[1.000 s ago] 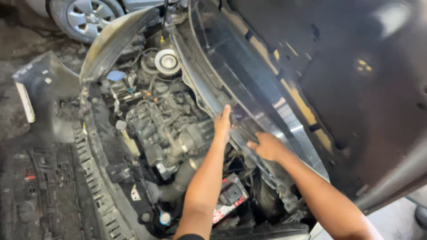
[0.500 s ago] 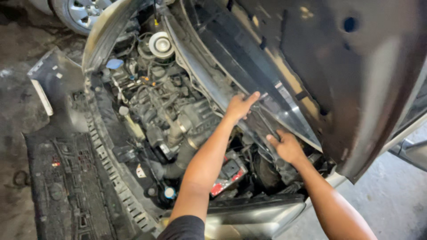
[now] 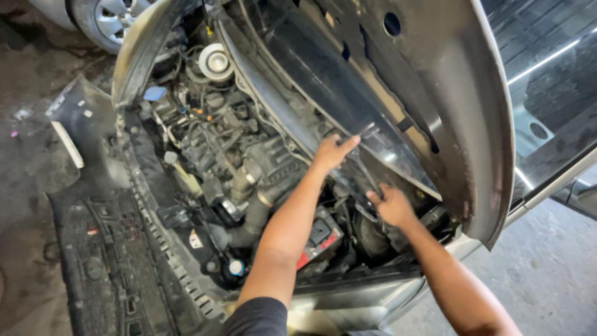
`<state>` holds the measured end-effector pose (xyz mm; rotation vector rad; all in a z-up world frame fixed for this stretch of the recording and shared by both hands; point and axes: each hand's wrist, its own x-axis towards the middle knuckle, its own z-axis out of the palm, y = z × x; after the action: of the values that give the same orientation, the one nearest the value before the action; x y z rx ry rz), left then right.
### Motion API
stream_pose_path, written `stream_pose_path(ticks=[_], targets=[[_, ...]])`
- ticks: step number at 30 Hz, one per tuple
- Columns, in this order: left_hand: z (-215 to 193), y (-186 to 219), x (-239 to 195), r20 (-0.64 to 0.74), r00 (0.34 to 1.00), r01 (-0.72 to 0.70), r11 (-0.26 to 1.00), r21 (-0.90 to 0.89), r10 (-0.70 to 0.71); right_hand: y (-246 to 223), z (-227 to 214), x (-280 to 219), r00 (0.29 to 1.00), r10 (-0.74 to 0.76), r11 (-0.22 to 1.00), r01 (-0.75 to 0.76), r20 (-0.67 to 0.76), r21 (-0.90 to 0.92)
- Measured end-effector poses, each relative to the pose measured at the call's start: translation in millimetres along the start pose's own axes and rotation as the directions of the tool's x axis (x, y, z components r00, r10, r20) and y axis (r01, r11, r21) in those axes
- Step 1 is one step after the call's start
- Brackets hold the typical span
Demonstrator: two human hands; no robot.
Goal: The person uses a ratchet to loosen and remove bolts from the engine bay of a car with the hood open. They manipulate components near the windshield cowl and battery area, then place the ratchet on a nearby stool.
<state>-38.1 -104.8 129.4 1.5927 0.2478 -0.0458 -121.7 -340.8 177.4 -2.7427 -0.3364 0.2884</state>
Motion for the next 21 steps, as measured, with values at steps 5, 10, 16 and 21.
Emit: stream_pose_path(ticks=[5,10,16,21], targets=[[-1,-4,7,0.056,0.994,0.094,0.994,-0.057,-0.091,-2,-33,16,0.996,0.080,0.960,-0.069,0.030,-0.272],[-5,-5,37,0.044,0.974,0.226,0.947,-0.227,-0.222,-33,-24,8,1.000,-0.003,0.980,0.000,-0.016,-0.200],[-37,-30,30,0.180,0.945,0.327,0.828,-0.456,-0.274,-70,-34,8,0.997,0.069,0.967,-0.061,0.024,-0.248],[-42,-42,3,0.184,0.952,0.302,0.846,-0.440,-0.244,-67,-72,21,1.000,-0.028,0.924,0.021,-0.012,-0.382]])
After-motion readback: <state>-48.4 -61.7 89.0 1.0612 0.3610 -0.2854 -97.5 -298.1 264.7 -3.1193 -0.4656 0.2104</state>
